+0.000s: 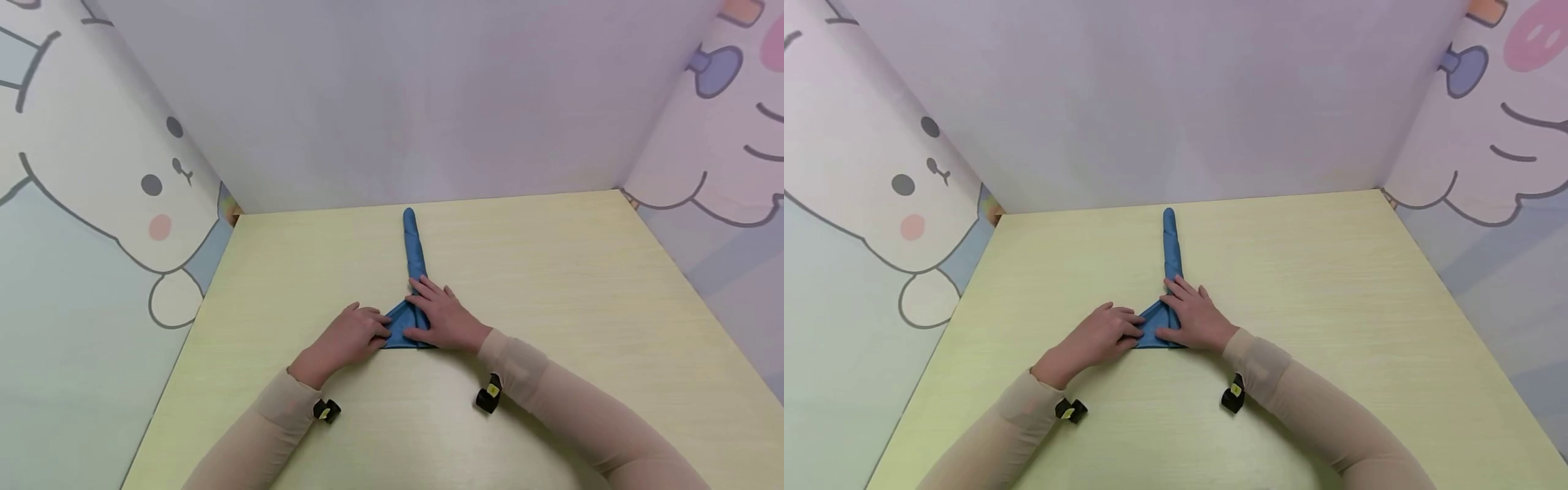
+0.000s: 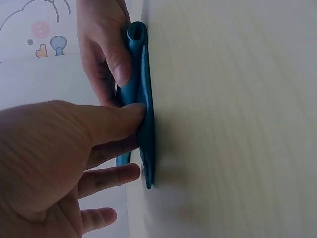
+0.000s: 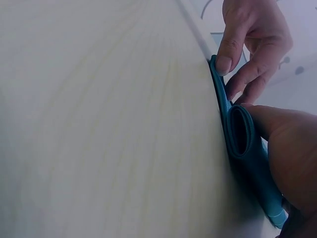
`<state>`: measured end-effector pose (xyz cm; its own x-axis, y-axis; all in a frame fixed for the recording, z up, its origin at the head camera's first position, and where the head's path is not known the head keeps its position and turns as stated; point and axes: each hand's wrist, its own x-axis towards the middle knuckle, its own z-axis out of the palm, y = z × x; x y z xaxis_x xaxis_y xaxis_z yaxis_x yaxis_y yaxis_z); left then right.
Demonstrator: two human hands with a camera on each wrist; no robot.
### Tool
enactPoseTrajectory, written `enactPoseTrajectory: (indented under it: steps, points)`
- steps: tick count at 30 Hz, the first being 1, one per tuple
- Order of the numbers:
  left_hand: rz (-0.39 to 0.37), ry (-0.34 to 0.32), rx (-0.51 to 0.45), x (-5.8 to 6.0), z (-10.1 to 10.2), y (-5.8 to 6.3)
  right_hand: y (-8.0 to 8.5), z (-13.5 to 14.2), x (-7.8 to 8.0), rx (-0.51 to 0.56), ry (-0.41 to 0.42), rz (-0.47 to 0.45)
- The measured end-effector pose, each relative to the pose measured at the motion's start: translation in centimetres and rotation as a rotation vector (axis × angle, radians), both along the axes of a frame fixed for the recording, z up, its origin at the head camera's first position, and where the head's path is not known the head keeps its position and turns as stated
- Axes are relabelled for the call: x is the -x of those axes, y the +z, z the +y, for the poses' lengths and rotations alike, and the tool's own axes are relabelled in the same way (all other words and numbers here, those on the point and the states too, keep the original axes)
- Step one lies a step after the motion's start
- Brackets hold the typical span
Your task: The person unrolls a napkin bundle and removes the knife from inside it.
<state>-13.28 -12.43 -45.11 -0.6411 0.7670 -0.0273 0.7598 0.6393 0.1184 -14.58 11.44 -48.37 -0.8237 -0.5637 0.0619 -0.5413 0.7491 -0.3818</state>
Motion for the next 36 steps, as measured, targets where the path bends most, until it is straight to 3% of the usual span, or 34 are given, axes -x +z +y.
enactPoseTrajectory:
  steps: [6,21,28,32,36]
  points:
    - [0.011,-0.01,-0.002,0.1,-0.2,-0.3,0.1,0.2,-0.1,0.01,-0.009,-0.008]
    - [-0.048,0.017,-0.05,0.1,-0.6,-0.5,1.2,1.4,-0.1,0.036,-0.01,-0.062]
    - [-0.046,0.053,-0.085,0.7,1.1,-0.3,1.0,2.0,0.0,0.056,0.011,-0.041]
    - [-0.067,0.097,-0.013,1.3,2.2,-0.5,0.9,1.9,0.0,0.049,0.022,-0.056]
    - [-0.068,0.091,0.076,1.5,2.6,-1.0,0.8,1.7,-0.2,0.041,0.025,-0.055]
